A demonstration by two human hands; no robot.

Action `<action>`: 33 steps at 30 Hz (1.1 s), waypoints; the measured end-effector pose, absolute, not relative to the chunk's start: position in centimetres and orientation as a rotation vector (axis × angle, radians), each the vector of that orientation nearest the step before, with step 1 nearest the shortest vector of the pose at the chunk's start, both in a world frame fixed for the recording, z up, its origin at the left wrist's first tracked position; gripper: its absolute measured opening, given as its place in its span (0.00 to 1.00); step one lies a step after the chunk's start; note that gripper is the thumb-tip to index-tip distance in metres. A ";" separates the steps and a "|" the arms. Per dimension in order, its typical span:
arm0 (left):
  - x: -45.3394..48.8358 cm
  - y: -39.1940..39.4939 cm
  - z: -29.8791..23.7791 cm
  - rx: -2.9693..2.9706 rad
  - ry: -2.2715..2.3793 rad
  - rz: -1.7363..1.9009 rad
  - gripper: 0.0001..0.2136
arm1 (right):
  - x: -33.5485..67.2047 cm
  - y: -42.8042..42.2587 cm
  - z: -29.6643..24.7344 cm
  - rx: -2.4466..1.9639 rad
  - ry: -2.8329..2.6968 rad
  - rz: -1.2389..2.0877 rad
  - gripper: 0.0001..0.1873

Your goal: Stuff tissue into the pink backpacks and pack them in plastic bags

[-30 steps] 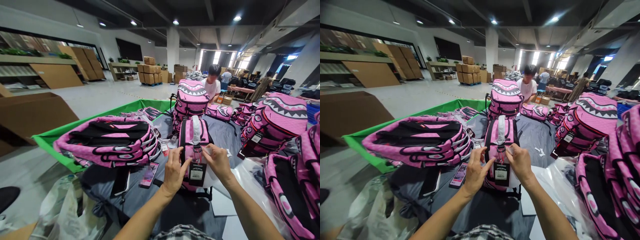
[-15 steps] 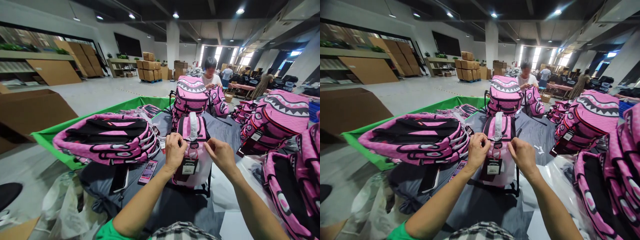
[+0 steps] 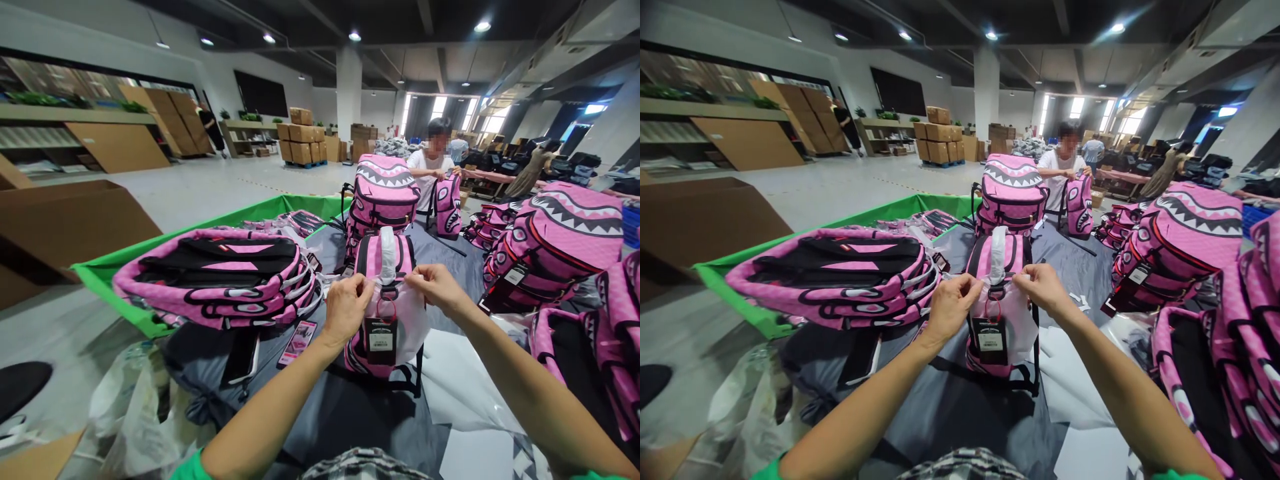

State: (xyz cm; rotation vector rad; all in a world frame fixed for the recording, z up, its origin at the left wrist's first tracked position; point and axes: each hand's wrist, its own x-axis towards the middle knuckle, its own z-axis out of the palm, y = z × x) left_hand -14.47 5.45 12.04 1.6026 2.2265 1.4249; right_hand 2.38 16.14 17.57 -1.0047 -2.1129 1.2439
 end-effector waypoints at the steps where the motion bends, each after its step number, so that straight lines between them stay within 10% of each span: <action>1: -14.3 5.8 12.1 1.639 2.288 1.392 0.13 | 2.3 16.2 17.7 -1.015 -2.069 1.305 0.17; 26: -12.1 4.8 9.9 1.217 2.009 1.838 0.12 | -0.3 14.3 18.8 -0.770 -2.437 1.656 0.17; 33: -11.3 5.5 9.4 1.191 2.115 2.023 0.07 | 1.6 17.8 20.0 -0.067 -2.863 0.116 0.14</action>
